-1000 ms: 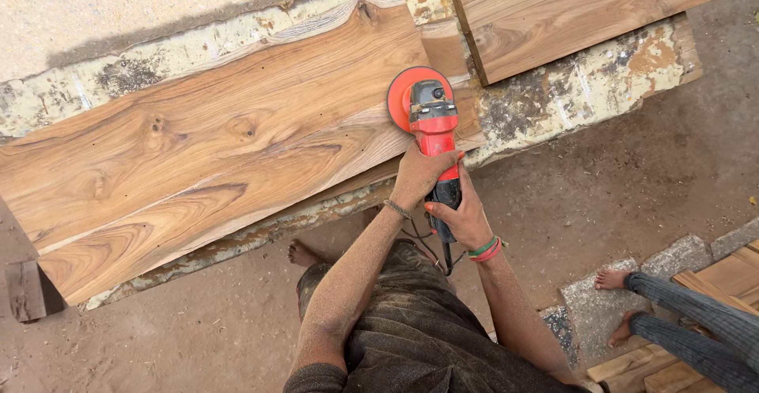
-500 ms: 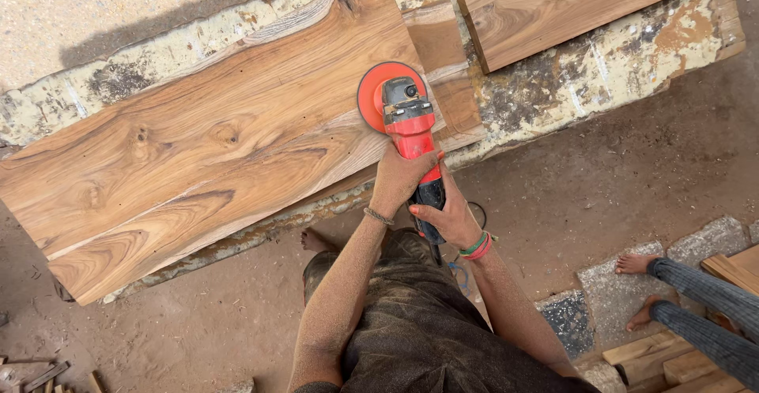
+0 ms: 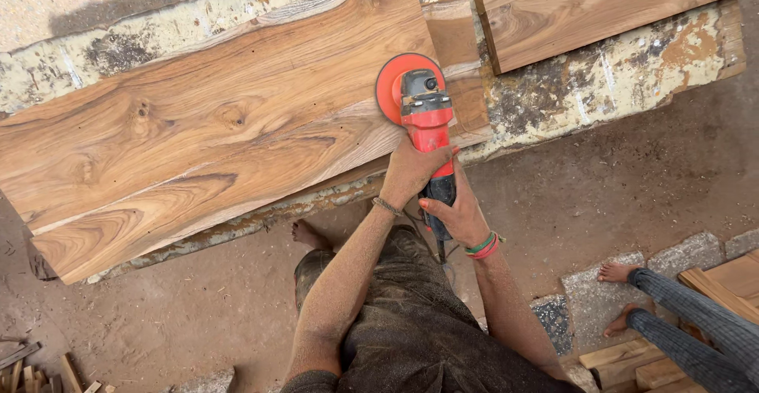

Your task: The person uses a red angle grinder with a sanding disc to smooth the surface of several wooden planks. They move the tool back and forth across the wood, occasionally pausing to wipe the surface with their hand or reposition the planks.

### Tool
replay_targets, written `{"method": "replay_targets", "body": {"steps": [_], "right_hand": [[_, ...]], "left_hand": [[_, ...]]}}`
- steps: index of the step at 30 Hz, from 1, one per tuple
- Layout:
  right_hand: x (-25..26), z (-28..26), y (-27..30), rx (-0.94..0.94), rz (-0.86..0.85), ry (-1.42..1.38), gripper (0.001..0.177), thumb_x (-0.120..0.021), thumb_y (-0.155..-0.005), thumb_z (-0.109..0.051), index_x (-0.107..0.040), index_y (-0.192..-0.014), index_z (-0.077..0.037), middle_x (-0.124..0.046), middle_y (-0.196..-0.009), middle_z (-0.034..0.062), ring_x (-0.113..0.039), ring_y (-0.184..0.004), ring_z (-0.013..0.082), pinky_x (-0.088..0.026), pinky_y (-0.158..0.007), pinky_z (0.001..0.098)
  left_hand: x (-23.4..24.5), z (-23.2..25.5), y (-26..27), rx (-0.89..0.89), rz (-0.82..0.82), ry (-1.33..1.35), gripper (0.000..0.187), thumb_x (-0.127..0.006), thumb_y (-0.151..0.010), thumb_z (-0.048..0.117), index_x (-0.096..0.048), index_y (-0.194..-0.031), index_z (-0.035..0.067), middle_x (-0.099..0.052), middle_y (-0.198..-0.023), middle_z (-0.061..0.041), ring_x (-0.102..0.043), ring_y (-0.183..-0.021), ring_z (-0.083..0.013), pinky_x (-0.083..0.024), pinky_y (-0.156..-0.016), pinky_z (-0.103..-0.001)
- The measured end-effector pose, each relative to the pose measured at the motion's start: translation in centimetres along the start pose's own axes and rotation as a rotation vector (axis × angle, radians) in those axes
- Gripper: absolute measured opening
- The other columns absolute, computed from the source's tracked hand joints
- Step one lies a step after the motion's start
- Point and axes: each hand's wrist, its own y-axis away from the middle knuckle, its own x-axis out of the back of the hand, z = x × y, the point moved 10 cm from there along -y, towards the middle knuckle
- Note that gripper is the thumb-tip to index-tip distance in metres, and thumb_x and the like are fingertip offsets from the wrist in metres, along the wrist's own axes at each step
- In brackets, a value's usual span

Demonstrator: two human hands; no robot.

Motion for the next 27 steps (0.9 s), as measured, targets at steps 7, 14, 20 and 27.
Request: {"method": "replay_targets", "body": {"steps": [7,14,20,27], "right_hand": [[0.9,-0.9,-0.1,0.147,0.018,0.037,0.116,-0.080,-0.088,-0.058,-0.018,-0.165,0.001,-0.062,-0.132,0.0172,-0.067,-0.111,0.0201,-0.060,-0.087,0.0339],[-3.0,0.1,0.1,0.000,-0.052,-0.010,0.123,-0.079,-0.078,-0.063,-0.016,-0.164,-0.001,-0.063,-0.120,0.0152,-0.071,-0.095,0.0188,-0.063,-0.073,0.0330],[-7.6,0.0,0.6,-0.137,-0.106,-0.046,0.132,-0.080,-0.069,-0.060,-0.004,-0.163,-0.007,-0.063,-0.113,0.0187,-0.071,-0.082,0.0206,-0.063,-0.061,0.0361],[-12.9,-0.9,0.6,0.166,-0.218,0.053,0.117,-0.085,-0.091,-0.045,-0.011,-0.168,0.001,-0.050,-0.151,0.0197,-0.052,-0.139,0.0246,-0.049,-0.109,0.0393]], "left_hand": [[-1.1,0.6,-0.8,-0.042,-0.021,-0.085,0.073,-0.083,-0.074,0.049,-0.058,-0.119,-0.004,-0.075,-0.103,-0.017,-0.077,-0.093,-0.0265,-0.062,-0.081,-0.038],[2.7,-1.1,1.4,0.014,0.039,-0.051,0.079,-0.083,-0.071,0.049,-0.054,-0.124,-0.002,-0.075,-0.107,-0.018,-0.077,-0.097,-0.0287,-0.062,-0.082,-0.038],[7.3,-2.3,3.8,0.051,0.105,-0.042,0.082,-0.083,-0.071,0.051,-0.053,-0.126,-0.001,-0.074,-0.110,-0.019,-0.076,-0.101,-0.0298,-0.062,-0.084,-0.039],[13.0,-5.1,6.3,0.094,0.196,-0.016,0.088,-0.086,-0.069,0.054,-0.051,-0.121,-0.008,-0.073,-0.110,-0.023,-0.076,-0.104,-0.0307,-0.062,-0.086,-0.039]]}}
